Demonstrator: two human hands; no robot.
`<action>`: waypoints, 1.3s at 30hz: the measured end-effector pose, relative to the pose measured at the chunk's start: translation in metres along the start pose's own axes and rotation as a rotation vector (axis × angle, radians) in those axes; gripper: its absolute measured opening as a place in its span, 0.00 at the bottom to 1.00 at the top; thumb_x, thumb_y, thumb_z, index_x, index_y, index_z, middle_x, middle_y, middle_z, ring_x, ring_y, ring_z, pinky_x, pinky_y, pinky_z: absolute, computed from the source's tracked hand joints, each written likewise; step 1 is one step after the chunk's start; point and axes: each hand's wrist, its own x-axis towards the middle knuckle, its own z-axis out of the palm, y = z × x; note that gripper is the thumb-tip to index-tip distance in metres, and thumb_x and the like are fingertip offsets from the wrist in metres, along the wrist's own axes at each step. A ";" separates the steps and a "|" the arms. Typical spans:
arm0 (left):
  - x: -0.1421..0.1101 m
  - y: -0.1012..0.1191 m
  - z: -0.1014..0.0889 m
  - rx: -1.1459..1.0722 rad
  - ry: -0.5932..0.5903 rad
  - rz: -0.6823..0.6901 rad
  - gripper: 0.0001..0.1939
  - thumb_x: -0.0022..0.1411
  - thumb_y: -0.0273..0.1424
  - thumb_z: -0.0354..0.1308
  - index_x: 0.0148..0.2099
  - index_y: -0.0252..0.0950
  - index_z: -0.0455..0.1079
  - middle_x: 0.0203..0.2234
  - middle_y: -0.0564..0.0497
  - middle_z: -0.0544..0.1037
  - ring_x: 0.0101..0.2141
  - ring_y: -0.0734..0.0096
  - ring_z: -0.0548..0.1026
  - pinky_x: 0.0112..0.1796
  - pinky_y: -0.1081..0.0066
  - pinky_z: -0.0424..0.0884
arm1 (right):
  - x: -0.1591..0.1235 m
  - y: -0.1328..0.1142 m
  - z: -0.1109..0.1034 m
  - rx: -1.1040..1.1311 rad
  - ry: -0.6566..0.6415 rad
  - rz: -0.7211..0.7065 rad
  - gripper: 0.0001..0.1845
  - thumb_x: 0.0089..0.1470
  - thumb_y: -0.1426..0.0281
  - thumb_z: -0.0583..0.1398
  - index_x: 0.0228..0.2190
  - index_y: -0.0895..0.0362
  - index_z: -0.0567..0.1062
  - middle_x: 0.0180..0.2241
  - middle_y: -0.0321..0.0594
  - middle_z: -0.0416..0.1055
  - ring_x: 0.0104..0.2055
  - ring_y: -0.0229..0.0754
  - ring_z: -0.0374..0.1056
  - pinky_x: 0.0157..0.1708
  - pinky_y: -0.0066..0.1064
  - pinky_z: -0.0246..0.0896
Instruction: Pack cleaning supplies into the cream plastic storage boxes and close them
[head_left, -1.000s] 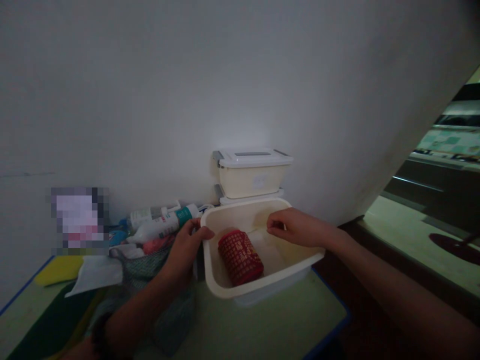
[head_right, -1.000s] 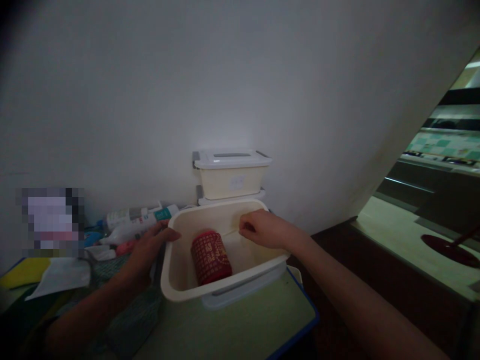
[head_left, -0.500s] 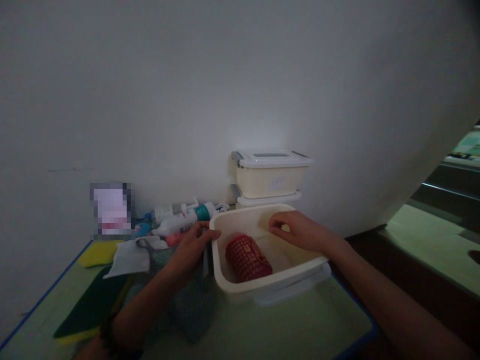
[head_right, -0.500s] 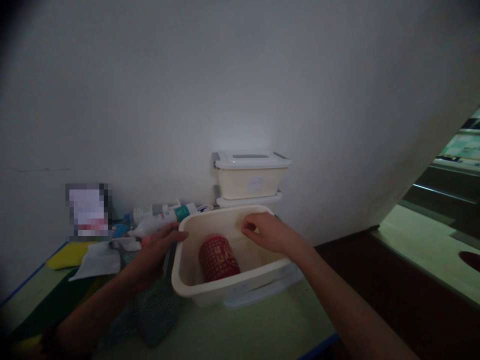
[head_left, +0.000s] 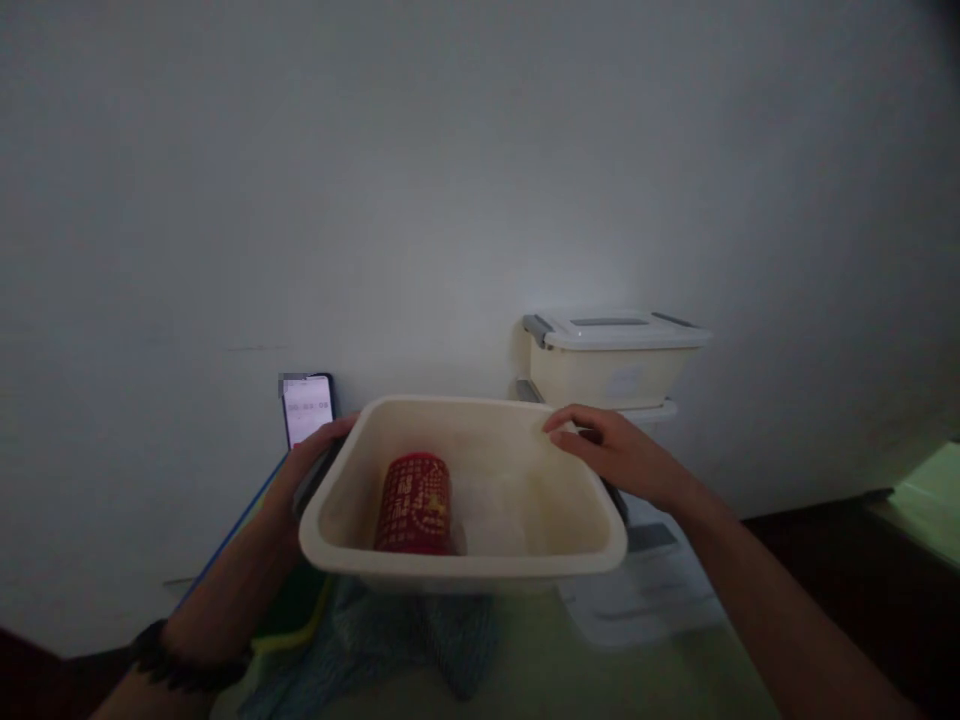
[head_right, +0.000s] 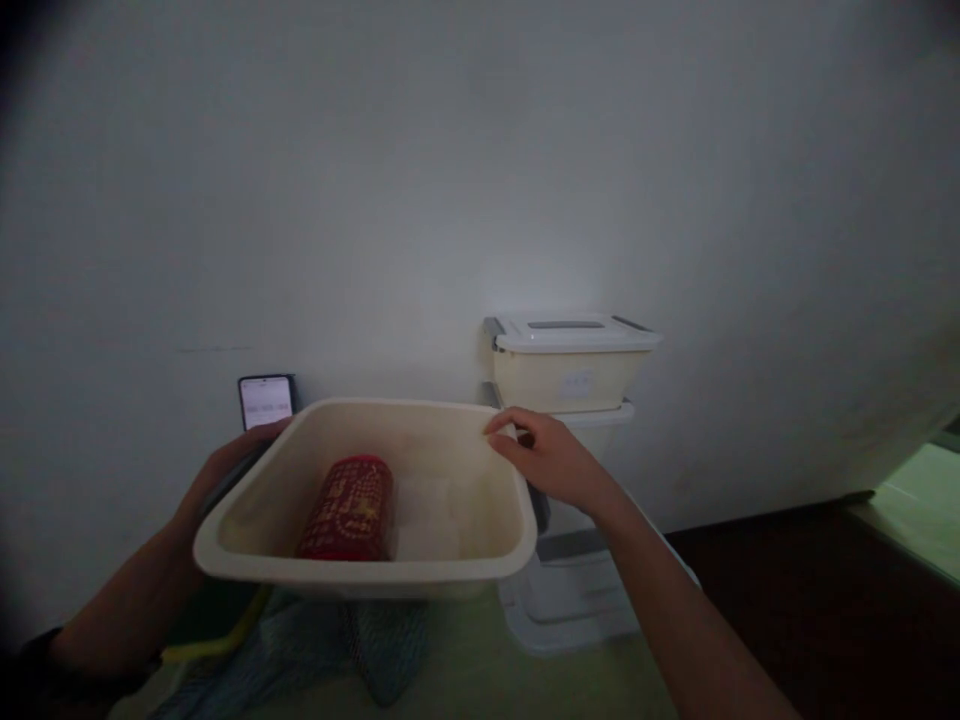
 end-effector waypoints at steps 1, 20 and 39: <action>0.003 0.002 -0.003 -0.034 0.020 -0.015 0.08 0.47 0.33 0.58 0.32 0.37 0.70 0.18 0.54 0.76 0.22 0.67 0.75 0.26 0.69 0.73 | 0.006 -0.006 0.001 -0.043 0.014 0.004 0.12 0.54 0.65 0.54 0.36 0.57 0.72 0.25 0.36 0.68 0.24 0.37 0.63 0.24 0.27 0.55; 0.039 0.000 -0.037 0.554 -0.226 0.265 0.13 0.49 0.41 0.58 0.32 0.38 0.70 0.27 0.49 0.76 0.31 0.61 0.73 0.30 0.69 0.69 | 0.031 0.017 0.047 -0.166 -0.094 -0.072 0.16 0.55 0.72 0.50 0.40 0.60 0.75 0.24 0.36 0.68 0.22 0.34 0.58 0.24 0.26 0.50; 0.044 -0.008 -0.019 0.889 -0.328 0.417 0.24 0.59 0.48 0.43 0.42 0.36 0.69 0.39 0.46 0.77 0.41 0.56 0.73 0.46 0.60 0.66 | 0.047 0.025 0.051 -0.202 -0.153 -0.252 0.17 0.62 0.67 0.45 0.46 0.57 0.68 0.46 0.43 0.71 0.48 0.38 0.66 0.48 0.30 0.58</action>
